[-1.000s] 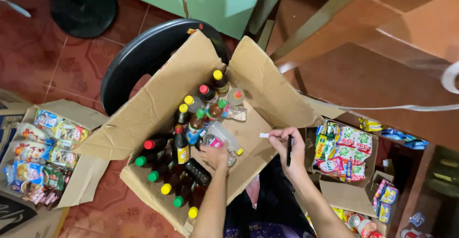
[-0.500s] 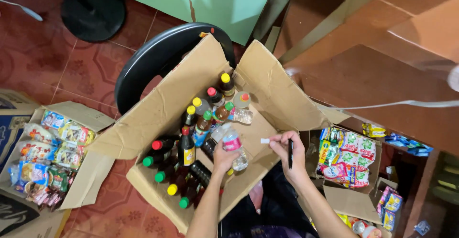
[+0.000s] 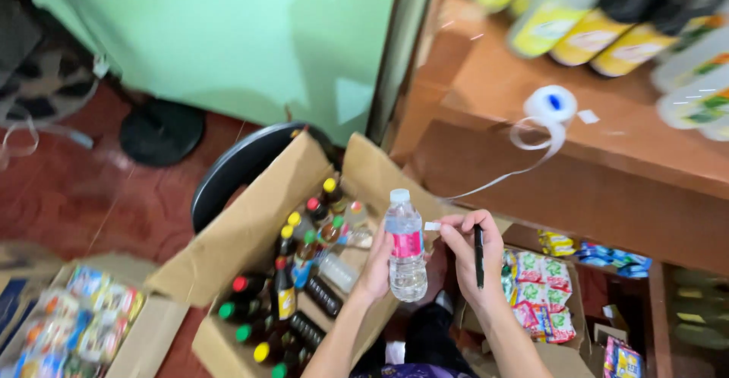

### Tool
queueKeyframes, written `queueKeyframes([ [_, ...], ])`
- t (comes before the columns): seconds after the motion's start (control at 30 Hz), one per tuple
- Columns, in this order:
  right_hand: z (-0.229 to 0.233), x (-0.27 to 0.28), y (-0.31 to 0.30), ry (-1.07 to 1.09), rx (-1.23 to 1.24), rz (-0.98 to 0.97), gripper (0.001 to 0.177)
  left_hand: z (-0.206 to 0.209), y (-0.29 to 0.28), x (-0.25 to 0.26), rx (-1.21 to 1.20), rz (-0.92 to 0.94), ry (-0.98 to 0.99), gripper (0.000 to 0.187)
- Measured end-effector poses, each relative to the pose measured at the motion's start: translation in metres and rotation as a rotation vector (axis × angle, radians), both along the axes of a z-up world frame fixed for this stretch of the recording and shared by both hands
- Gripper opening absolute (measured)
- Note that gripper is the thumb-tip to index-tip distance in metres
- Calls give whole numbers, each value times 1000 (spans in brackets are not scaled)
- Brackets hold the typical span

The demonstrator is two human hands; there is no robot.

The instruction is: The person takes various bottles, including water and vinegar, from a cardboard box and writes on them with a black marker. After labeling, the person places the bottles onto a wooden shelf next to other similar items.

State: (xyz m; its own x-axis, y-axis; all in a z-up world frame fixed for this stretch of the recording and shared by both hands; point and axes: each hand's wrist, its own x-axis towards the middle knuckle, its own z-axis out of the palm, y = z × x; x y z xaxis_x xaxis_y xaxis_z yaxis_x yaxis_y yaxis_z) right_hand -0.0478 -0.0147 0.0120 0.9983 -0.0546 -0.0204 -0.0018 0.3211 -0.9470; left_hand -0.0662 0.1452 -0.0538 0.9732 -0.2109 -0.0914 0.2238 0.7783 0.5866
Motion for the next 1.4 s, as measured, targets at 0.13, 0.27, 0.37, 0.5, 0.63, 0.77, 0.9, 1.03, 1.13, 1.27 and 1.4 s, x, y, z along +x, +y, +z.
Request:
queueKeyframes([
  [0.13,42,-8,-16,-155,-15,-83,29,17,-22,12,196,42,-360,75],
  [0.27,74,-18,-30,-246,-4,-153,31,65,-43,12,436,138,-452,80],
  [0.37,86,-25,-40,-287,-35,-212,32,97,-56,8,491,159,-416,82],
  [0.5,93,-31,-46,-308,-70,-263,32,113,-69,3,634,233,-455,80],
  [0.63,96,-39,-41,-328,-56,-275,33,114,-81,-2,670,292,-505,77],
  [0.77,107,-45,-36,-382,-288,-356,32,123,-85,-3,737,340,-505,72],
  [0.9,110,-53,-31,-520,-472,-408,32,126,-83,-9,769,333,-491,70],
  [1.03,109,-51,-33,-482,-450,-397,31,120,-83,-7,794,387,-519,68],
  [1.13,113,-52,-30,-517,-477,-421,34,125,-81,-10,826,393,-508,68],
  [1.27,115,-53,-24,-557,-511,-458,36,133,-81,-14,796,378,-498,70],
  [1.4,116,-57,-23,-526,-540,-480,36,135,-80,-17,807,373,-517,73],
])
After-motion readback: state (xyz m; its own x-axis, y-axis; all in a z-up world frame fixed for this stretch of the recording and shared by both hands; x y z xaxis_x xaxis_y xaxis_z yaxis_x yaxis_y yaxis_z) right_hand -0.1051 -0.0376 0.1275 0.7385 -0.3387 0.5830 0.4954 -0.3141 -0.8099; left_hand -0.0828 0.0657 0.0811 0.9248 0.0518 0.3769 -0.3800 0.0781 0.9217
